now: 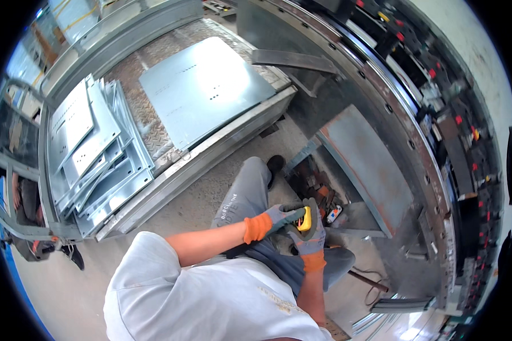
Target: The person sits on the floor and repeatedly places metal sheets into a press brake machine to bend them. After each bend, the person removes the sheet and stacks it on a nearby pile. The person also uses a tape measure to check the dimensions of the finished pieces.
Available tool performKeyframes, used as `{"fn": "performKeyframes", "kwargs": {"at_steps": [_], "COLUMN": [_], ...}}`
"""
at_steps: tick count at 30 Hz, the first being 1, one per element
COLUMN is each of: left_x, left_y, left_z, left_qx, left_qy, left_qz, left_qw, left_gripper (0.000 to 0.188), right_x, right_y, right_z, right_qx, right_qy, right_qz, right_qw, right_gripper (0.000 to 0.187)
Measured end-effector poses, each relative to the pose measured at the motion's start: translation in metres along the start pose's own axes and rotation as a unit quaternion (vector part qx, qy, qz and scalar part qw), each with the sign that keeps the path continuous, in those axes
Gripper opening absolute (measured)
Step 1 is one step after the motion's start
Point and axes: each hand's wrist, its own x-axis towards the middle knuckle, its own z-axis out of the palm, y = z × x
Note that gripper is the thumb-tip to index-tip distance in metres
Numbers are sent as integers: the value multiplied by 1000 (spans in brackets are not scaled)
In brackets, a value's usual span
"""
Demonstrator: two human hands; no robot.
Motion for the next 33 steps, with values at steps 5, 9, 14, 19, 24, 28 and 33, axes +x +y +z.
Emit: {"fn": "performKeyframes", "kwargs": {"at_steps": [5, 9, 14, 19, 24, 28, 33], "left_x": [-37, -56, -105, -73, -85, -102, -162], "left_y": [15, 16, 60, 30, 37, 43, 175], "left_z": [-34, -72, -84, -118, -145, -162, -200], "left_qx": [48, -17, 107, 54, 200, 151, 53], "left_qy": [35, 1, 55, 6, 65, 85, 315], "left_qz": [105, 186, 162, 208, 164, 240, 192], "left_qw": [993, 982, 979, 977, 964, 955, 928], "left_gripper": [45, 36, 36, 36, 24, 22, 37], "right_x": [29, 45, 50, 24, 22, 55, 83], "right_y": [-53, -57, -79, -43, -36, -34, -27], "right_z": [23, 34, 66, 80, 105, 122, 109], "right_qx": [-82, 82, 87, -1, -28, 291, 251], "right_qy": [-27, -111, -145, -188, -177, -323, -384], "right_qz": [-24, 59, 30, 70, -40, 176, 168], "right_qw": [996, 989, 985, 980, 983, 883, 873], "right_gripper": [82, 85, 86, 71, 71, 55, 53]}}
